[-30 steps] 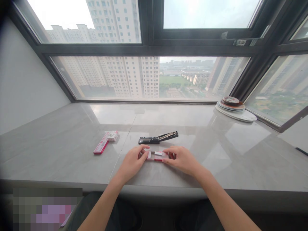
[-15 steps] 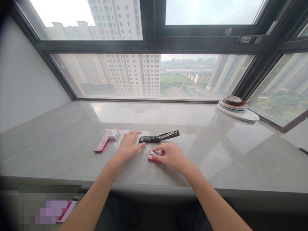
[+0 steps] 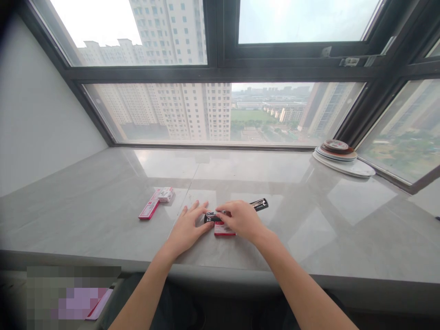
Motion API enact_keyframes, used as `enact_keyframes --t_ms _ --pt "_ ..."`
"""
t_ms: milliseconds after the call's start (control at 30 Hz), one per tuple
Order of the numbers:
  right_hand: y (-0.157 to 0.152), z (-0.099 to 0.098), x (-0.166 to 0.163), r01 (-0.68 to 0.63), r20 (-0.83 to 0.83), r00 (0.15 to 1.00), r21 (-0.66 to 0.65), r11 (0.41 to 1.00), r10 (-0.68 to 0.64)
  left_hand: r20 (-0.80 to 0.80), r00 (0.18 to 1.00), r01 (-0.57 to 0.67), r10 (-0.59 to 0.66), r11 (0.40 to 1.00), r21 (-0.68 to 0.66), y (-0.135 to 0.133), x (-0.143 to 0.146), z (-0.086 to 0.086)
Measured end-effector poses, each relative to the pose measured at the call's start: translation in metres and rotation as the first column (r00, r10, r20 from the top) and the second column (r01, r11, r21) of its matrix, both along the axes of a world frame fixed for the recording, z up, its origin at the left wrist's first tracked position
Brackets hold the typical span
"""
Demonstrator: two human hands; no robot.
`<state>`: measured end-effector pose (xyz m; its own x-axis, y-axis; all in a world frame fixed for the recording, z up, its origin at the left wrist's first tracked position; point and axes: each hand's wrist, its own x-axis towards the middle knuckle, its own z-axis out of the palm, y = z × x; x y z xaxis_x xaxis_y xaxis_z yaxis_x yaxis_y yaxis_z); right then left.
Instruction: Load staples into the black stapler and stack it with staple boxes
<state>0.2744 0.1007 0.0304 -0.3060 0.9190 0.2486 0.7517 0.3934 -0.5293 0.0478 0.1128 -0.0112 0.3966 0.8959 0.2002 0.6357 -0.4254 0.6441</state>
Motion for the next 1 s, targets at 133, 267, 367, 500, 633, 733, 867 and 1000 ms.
enact_keyframes --t_ms 133,267,367,500,633,733,867,1000 --pt "-0.001 0.001 -0.003 -0.009 0.041 0.999 -0.009 1.000 0.010 0.001 1.000 -0.013 0.013 1.000 0.027 -0.001 0.001 0.000" --pt "-0.003 0.003 -0.002 -0.016 0.089 0.996 -0.006 1.000 0.017 -0.005 1.000 -0.024 0.024 0.999 0.044 0.000 0.001 -0.001" --pt "-0.006 0.003 0.001 0.093 0.082 0.992 0.001 0.996 -0.093 -0.007 1.000 -0.026 0.026 0.999 0.048 0.000 0.001 -0.002" --pt "-0.014 0.005 -0.003 0.211 0.096 0.973 -0.014 0.977 -0.208 -0.006 1.000 -0.024 0.025 0.999 0.047 0.000 0.001 -0.002" --pt "-0.026 0.003 -0.012 0.106 -0.027 0.994 -0.100 0.989 -0.109 -0.011 1.000 -0.026 0.026 0.999 0.047 -0.001 0.001 -0.001" --pt "-0.040 -0.007 0.002 0.145 -0.184 0.967 -0.176 0.974 -0.177 -0.009 0.999 -0.030 0.030 0.998 0.048 -0.001 0.001 0.000" --pt "-0.051 -0.025 0.053 0.354 -0.212 0.865 -0.386 0.852 -0.455 0.003 1.000 -0.027 0.027 0.999 0.037 -0.001 0.001 0.000" --pt "-0.039 -0.020 0.081 0.179 -0.486 0.766 -0.466 0.866 -0.420 0.015 1.000 -0.027 0.026 0.999 0.028 0.000 0.001 0.000"
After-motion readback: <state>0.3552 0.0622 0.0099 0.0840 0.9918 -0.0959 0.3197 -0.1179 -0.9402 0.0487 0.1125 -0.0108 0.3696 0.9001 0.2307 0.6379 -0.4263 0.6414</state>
